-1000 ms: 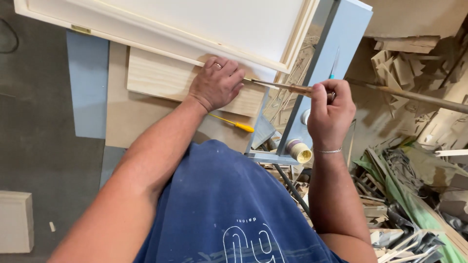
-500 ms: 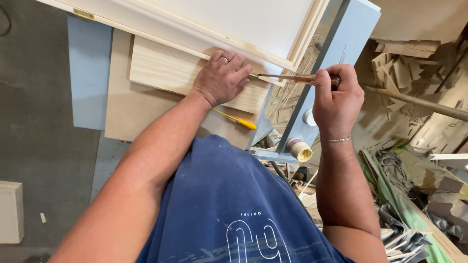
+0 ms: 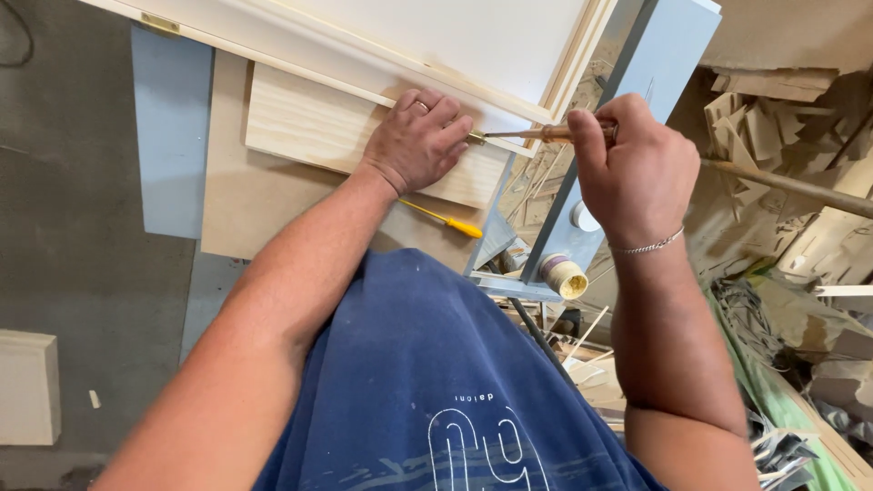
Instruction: Assembling a wooden frame by attaching hinges and screws using a screwdriver and power drill
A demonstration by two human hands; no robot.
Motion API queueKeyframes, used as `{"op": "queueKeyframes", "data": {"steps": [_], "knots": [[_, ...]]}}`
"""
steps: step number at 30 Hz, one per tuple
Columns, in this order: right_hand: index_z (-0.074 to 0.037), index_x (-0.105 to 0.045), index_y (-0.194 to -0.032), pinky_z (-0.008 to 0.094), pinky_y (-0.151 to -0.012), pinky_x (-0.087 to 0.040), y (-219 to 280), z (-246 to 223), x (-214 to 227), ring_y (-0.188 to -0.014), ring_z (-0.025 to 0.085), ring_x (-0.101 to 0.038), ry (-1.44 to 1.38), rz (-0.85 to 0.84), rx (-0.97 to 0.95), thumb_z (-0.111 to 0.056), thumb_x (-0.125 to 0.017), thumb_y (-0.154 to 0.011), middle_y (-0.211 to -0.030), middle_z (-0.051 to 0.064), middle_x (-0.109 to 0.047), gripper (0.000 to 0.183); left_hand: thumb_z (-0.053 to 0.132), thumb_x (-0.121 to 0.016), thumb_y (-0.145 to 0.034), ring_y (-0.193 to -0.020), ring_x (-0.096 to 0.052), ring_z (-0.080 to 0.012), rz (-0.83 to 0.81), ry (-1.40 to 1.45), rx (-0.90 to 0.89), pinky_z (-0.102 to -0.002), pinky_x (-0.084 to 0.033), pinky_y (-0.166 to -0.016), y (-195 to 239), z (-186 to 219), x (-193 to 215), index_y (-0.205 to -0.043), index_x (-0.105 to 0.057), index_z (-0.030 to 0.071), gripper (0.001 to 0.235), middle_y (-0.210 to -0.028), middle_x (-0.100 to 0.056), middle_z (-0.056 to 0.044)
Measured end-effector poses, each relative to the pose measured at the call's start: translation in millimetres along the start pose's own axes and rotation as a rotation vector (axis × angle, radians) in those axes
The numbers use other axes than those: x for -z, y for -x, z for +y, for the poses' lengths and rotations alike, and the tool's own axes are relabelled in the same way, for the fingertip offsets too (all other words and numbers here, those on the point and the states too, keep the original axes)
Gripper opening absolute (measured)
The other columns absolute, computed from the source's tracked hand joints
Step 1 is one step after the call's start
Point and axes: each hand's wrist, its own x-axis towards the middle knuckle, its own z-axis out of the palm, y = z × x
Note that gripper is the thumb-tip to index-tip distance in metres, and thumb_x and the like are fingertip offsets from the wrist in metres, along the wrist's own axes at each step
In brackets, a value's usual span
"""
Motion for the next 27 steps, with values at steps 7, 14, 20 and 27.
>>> {"op": "queueKeyframes", "data": {"steps": [7,14,20,27], "knots": [[-0.011,-0.066,-0.103,0.048,-0.051,-0.047,-42.0,2.2,30.9,-0.056,0.034,-0.062,-0.024,-0.283,0.206,-0.038,-0.066,-0.116,-0.068,0.006,-0.066,0.03,0.042,-0.069,-0.089,-0.106,-0.059,-0.0246,-0.028,-0.058,-0.009,-0.039,-0.038,-0.098,3.6,-0.2,-4.5,-0.11,-0.063,0.024,0.027,-0.116,-0.064,0.001],[-0.008,-0.066,-0.115,0.051,-0.066,-0.052,-55.5,8.5,30.0,-0.078,0.038,-0.066,-0.096,-0.36,0.358,-0.029,-0.066,-0.109,-0.091,0.012,-0.067,0.022,0.04,-0.069,-0.089,-0.104,-0.06,-0.0248,-0.02,-0.02,0.003,-0.039,-0.04,-0.095,1.0,1.0,0.0,-0.109,-0.064,0.023,0.026,-0.112,-0.064,0.0],[-0.008,-0.064,-0.105,0.048,-0.063,-0.05,-56.2,13.0,28.8,-0.075,0.036,-0.061,-0.076,-0.245,0.515,-0.019,-0.066,-0.109,-0.09,0.011,-0.061,0.012,0.04,-0.07,-0.089,-0.103,-0.06,-0.0255,-0.013,-0.034,0.002,-0.039,-0.04,-0.095,0.9,0.3,0.2,-0.108,-0.064,0.023,0.026,-0.111,-0.064,0.0],[-0.018,-0.063,-0.103,0.049,-0.047,-0.047,-45.9,10.2,17.6,-0.058,0.038,-0.067,0.18,-0.185,0.319,-0.049,-0.066,-0.119,-0.071,0.005,-0.068,0.035,0.039,-0.064,-0.093,-0.104,-0.06,-0.0246,-0.01,-0.022,-0.005,-0.039,-0.04,-0.096,-0.5,0.7,2.9,-0.108,-0.063,0.022,0.022,-0.114,-0.063,0.0]]}}
